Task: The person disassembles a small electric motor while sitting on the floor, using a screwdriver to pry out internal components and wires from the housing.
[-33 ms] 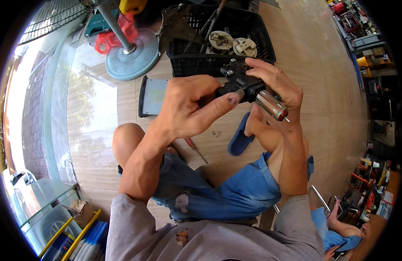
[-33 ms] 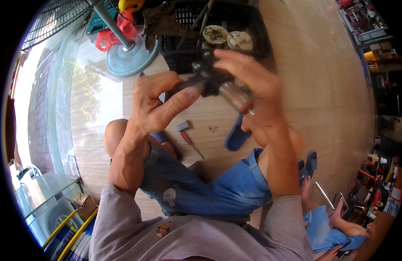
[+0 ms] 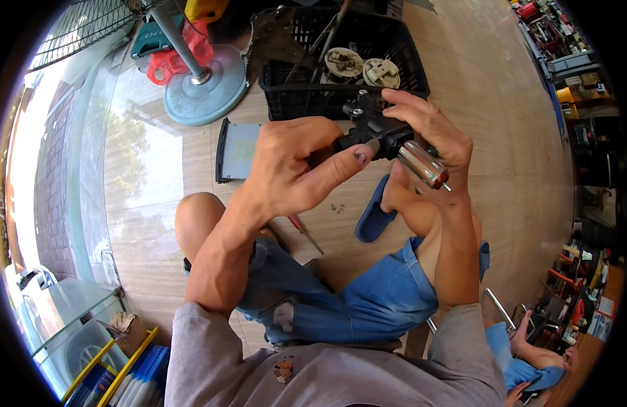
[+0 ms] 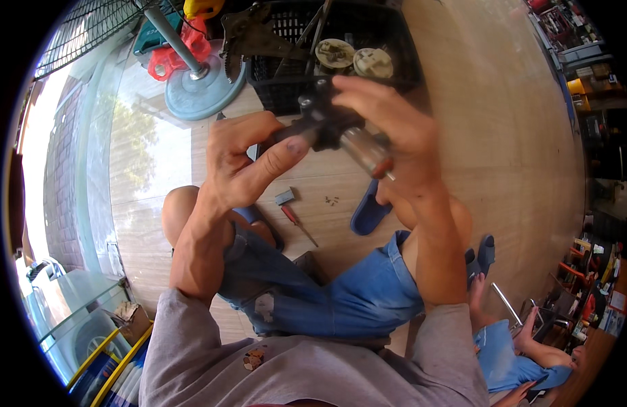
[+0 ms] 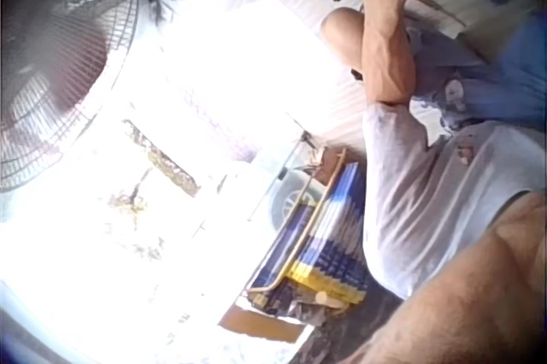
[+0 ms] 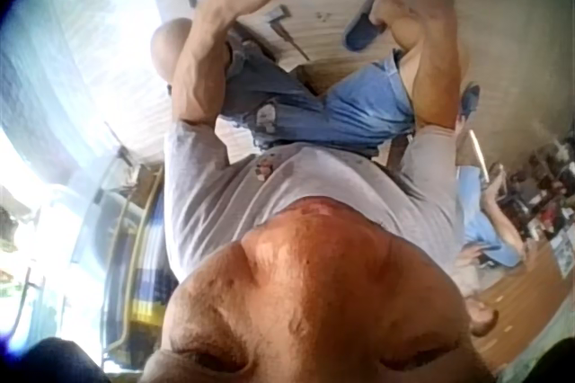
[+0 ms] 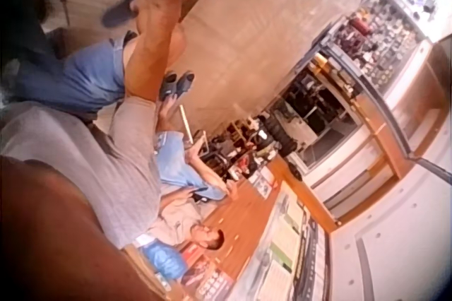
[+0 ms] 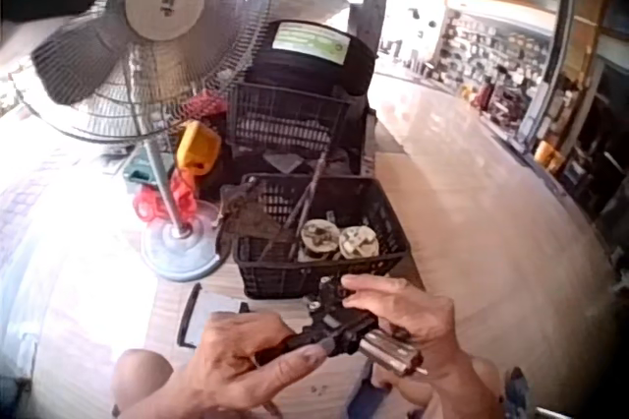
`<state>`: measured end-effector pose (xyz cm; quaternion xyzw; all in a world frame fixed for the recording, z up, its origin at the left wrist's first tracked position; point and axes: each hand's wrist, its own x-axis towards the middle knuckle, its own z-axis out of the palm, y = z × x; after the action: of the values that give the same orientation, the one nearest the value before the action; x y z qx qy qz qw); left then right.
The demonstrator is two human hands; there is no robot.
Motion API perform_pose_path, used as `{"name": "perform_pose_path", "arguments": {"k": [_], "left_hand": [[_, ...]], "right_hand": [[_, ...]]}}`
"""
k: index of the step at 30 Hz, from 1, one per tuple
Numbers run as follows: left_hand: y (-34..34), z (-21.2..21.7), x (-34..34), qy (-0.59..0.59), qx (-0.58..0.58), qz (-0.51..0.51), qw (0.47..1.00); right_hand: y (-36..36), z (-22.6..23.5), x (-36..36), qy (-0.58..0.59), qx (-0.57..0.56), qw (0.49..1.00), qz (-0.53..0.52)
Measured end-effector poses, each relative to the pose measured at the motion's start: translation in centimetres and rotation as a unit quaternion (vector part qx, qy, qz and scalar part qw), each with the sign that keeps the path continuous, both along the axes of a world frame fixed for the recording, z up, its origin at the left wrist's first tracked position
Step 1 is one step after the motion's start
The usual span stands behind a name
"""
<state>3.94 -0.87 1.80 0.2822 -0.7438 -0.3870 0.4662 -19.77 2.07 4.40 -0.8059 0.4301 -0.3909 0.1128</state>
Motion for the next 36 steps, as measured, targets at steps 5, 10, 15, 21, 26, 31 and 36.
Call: {"name": "perform_pose_path", "arguments": {"k": [5,10,15,21,26,31,36], "left_hand": [[0.0,0.1,0.1,-0.025,-0.038,0.007,0.999],[0.2,-0.1,0.0,-0.017,-0.035,0.02,0.999],[-0.4,-0.9,-0.3,0.074,-0.013,-0.016,0.997],[-0.3,-1.1,-1.0,0.188,0.177,0.007,0.966],[-0.8,-1.4,-1.7,0.219,0.254,-0.035,0.942],[-0.8,-1.8,-2.0,0.231,0.276,-0.062,0.931],[-0.4,-1.8,-1.9,0.197,0.227,-0.054,0.952]], "right_hand": [[0.1,-0.2,0.0,-0.004,-0.014,1.0,-0.009],[0.7,0.0,0.4,-0.044,0.036,0.998,-0.025],[0.5,0.2,0.3,-0.035,-0.015,0.999,-0.024],[0.0,0.3,0.0,-0.048,-0.081,0.996,-0.001],[0.1,0.5,-0.2,-0.095,-0.022,0.995,0.018],[0.3,0.3,1.1,-0.196,0.052,0.979,-0.028],[1.2,1.5,1.4,-0.306,0.263,0.907,-0.117]]}}
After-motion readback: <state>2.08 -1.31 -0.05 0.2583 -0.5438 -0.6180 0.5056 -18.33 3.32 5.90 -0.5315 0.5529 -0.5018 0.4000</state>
